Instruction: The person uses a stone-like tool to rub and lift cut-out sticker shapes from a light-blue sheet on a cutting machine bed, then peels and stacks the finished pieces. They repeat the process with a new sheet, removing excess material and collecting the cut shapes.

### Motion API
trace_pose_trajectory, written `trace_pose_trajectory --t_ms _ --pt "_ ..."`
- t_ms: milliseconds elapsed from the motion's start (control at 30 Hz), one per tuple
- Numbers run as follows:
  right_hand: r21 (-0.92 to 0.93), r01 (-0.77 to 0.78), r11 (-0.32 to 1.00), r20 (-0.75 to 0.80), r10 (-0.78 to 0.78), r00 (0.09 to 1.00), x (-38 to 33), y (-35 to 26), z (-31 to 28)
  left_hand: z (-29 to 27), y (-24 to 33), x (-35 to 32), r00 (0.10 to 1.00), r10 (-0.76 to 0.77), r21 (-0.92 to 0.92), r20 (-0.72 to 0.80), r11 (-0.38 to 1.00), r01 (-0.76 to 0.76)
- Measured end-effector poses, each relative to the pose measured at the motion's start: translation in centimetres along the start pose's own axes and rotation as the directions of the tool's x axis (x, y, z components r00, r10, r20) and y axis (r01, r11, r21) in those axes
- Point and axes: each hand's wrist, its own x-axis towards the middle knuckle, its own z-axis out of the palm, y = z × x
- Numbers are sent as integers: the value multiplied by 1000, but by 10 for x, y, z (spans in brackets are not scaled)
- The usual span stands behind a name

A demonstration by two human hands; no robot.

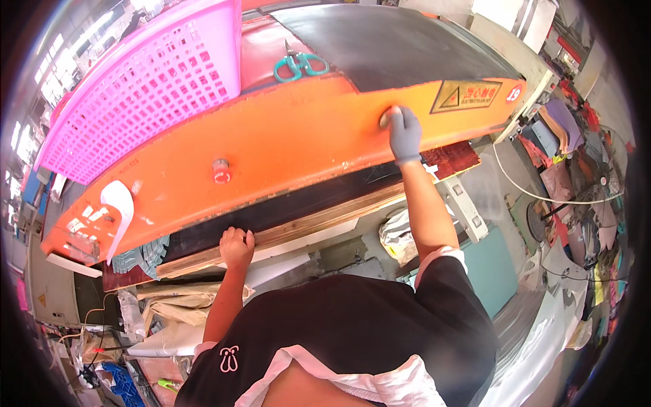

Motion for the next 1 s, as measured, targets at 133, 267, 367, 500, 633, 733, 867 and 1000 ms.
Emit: trace_pose_trajectory --t_ms 133,267,367,500,633,733,867,1000 --pt "27 132 991 27 -133 991 -47 13 -8 3 -5 5 997 61 90 -40 994 -57" --pt "-267 74 961 467 62 882 -116 42 19 1 -7 13 998 53 79 28 995 -55" --pt "-463 489 740 554 -189 810 -136 59 29 0 -5 18 995 93 64 -47 994 -90" --pt "-508 491 708 590 -130 797 -142 67 35 3 -6 17 997 80 28 -13 996 -79" --pt "-603 497 624 636 -1 772 -147 61 34 5 -15 10 999 34 -5 22 999 -34" --pt "-629 468 621 664 117 738 -141 60 36 4 -20 14 998 19 -36 58 999 -17" --pt "-648 450 614 642 124 756 -149 57 27 -8 -9 6 986 -39 -61 163 997 50" --pt "-574 415 706 543 -52 838 -195 39 -9 -41 18 -37 973 -59 -39 223 997 69"
